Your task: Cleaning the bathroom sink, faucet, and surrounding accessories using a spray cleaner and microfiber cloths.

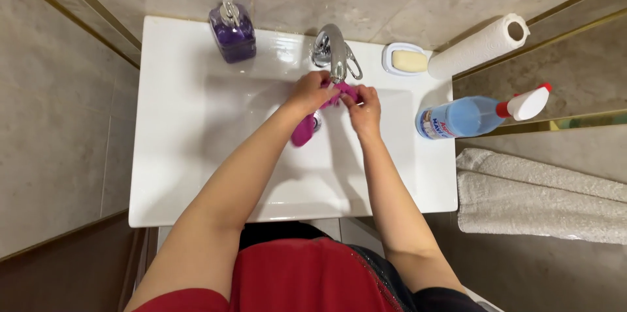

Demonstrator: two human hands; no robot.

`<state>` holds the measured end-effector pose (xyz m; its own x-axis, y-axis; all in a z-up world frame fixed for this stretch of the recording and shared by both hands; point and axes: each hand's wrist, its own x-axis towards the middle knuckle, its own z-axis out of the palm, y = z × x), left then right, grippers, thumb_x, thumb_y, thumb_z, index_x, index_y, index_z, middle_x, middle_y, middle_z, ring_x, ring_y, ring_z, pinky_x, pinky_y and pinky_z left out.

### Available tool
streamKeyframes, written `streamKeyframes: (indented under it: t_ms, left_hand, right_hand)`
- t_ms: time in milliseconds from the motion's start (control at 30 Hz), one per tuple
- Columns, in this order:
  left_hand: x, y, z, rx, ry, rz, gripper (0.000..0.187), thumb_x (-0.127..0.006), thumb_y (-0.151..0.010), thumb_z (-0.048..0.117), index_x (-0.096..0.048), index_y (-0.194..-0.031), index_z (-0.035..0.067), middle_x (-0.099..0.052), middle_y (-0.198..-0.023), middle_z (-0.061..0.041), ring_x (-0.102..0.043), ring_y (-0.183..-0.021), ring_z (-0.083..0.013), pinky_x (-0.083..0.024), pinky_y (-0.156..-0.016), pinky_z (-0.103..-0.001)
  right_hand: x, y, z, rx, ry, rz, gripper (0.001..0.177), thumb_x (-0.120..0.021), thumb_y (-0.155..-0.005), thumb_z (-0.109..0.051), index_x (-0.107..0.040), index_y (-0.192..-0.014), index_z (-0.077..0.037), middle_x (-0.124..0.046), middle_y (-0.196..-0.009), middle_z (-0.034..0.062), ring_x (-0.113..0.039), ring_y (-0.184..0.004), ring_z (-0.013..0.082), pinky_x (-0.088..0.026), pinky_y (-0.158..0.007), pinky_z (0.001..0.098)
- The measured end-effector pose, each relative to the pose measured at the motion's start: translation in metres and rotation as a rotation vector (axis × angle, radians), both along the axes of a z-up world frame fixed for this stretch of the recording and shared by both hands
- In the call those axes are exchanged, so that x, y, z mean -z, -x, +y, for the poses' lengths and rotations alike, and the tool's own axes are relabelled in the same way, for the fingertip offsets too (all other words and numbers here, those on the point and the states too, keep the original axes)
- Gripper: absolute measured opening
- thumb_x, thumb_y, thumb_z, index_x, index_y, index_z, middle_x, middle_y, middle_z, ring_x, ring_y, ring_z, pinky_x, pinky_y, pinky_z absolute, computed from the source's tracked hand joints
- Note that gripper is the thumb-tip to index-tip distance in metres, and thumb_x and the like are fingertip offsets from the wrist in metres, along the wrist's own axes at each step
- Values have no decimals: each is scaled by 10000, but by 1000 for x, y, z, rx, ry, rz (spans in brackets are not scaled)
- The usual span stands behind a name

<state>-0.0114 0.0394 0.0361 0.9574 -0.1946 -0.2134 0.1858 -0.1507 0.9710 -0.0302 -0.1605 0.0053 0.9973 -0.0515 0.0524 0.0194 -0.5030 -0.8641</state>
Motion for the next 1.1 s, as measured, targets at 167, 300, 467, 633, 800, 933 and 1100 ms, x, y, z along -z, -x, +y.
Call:
streamKeyframes:
  t_ms: [167, 300, 467, 633, 800, 933, 1100]
  left_hand:
    - [-20, 16, 24, 253, -679, -204, 483, -865, -778, 356, -619, -1068, 59, -702, -957, -143, -680, -910, -346, -523, -818, -452]
    - [27, 11, 26, -65, -857, -610, 393, -755, -688, 74, -628, -1058, 34, -722, -997, -163, -705, -925, -355, -550, -747, -447]
    - [23, 0, 24, 1, -92, -256, 227, -643, -840, 112, -681, -1058, 63, -753, -935, -142, -755, -892, -317, -589, -825, -434]
    - [-28, 3, 15, 183, -589, -347, 268, -701, -852, 249, -686, -1055, 75, -723, -895, -175, -682, -896, -391, -519, -790, -516]
    - [16, 11, 49, 76, -970, -660, 173, -680, -788, 171, -732, -944, 118, -733, -961, -145, -706, -944, -348, -546, -782, -485]
    - [-16, 4, 57, 1, -903, -238, 212, -610, -912, 138, -741, -1076, 165, -734, -1023, -127, -679, -1003, -351, -518, -823, -501]
    - [16, -9, 68, 110, -26, -124, 248, -620, -844, 36, -719, -1067, 83, -718, -1026, -96, -681, -965, -231, -533, -880, -339]
  right_hand:
    - [-15, -7, 2, 33, -772, 277, 149, -659, -1032, -132, -609, -993, 2, -663, -846, 45, -585, -728, 146, -514, -717, 299]
    - [-17, -15, 17, 105, -715, 245, 121, -639, -1003, -160, -625, -1031, -44, -651, -861, 29, -580, -741, 130, -493, -676, 286]
    - [-74, 4, 26, 5, -723, 315, 367, -631, -823, -68, -592, -1179, -147, -684, -913, 12, -686, -861, 147, -591, -782, 300]
    - [-30, -9, 27, -257, -323, 397, 146, -668, -866, -69, -695, -999, -15, -713, -816, 43, -699, -711, 161, -607, -687, 306]
    - [-79, 10, 22, -329, -75, 305, 152, -655, -966, -113, -700, -908, 20, -620, -714, 28, -539, -650, 146, -444, -590, 318]
    - [-136, 29, 30, -434, 257, 223, 121, -652, -891, -114, -694, -924, -5, -631, -678, 78, -595, -645, 183, -498, -624, 341]
    - [-80, 7, -15, -474, 277, 27, 197, -627, -856, -65, -721, -1027, -34, -691, -921, 115, -658, -902, 223, -530, -837, 368]
